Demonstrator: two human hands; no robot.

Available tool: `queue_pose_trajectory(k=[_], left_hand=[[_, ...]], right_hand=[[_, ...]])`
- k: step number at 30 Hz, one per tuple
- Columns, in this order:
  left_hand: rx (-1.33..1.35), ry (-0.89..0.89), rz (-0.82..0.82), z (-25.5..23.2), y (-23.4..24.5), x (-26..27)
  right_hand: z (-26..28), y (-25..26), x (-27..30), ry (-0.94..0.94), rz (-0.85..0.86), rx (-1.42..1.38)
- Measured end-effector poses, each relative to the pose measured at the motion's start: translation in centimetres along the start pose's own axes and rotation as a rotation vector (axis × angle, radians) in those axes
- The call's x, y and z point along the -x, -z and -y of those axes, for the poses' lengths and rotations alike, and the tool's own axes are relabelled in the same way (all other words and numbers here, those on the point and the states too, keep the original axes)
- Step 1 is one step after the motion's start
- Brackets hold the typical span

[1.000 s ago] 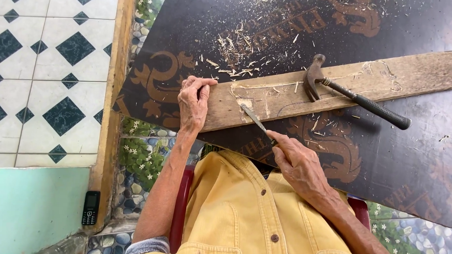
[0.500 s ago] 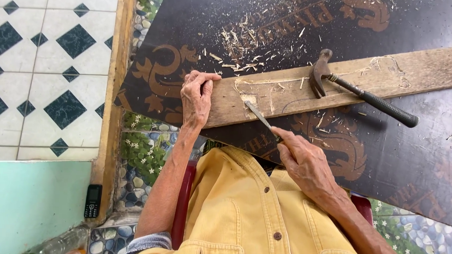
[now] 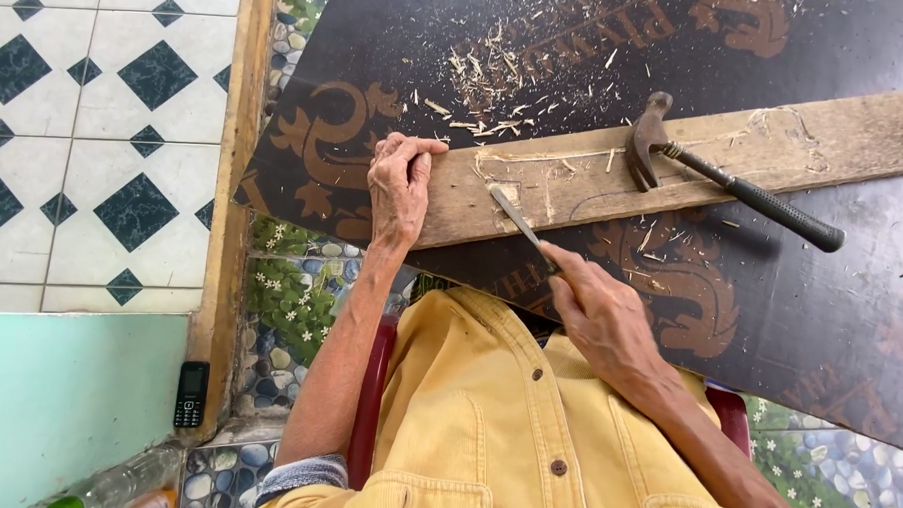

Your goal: Carving a design into a wooden plank using a chisel and a hammer

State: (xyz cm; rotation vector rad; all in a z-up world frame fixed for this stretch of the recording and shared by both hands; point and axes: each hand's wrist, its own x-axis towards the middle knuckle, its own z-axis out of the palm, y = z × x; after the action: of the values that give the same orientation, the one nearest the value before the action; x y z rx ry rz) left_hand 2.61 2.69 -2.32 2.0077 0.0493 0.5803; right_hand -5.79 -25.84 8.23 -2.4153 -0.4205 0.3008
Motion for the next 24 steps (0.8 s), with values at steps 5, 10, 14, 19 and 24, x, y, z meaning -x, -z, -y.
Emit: queue_pose_trajectory(k=[5,10,14,19,24], left_hand=[[0.014,0.021,-0.024,-0.2,-0.3,-0.3],[0.003,0.015,-0.003,0.0,-0.2,0.0],[0.014,0.027,-0.018,-1.0,0.2,-0.3],[0.014,0.033,-0.008,-0.5,0.0,-0.3],[0.006,0.031,-0.015,-1.2,-0.1,-0.2]], right_hand=[[1.0,0.5,-0.3,-0.004,0.004,-0.010],[-0.2,-0.6,0.2,-0.017,0.006,-0.018],[-0.1,-1.0,-0.7,0.075,-0.027,-0.022],[-1.3,0.1,0.0,0.018,0.034,0.029],[-1.4,-2.0,-0.3,0.027,-0.048,0.007]])
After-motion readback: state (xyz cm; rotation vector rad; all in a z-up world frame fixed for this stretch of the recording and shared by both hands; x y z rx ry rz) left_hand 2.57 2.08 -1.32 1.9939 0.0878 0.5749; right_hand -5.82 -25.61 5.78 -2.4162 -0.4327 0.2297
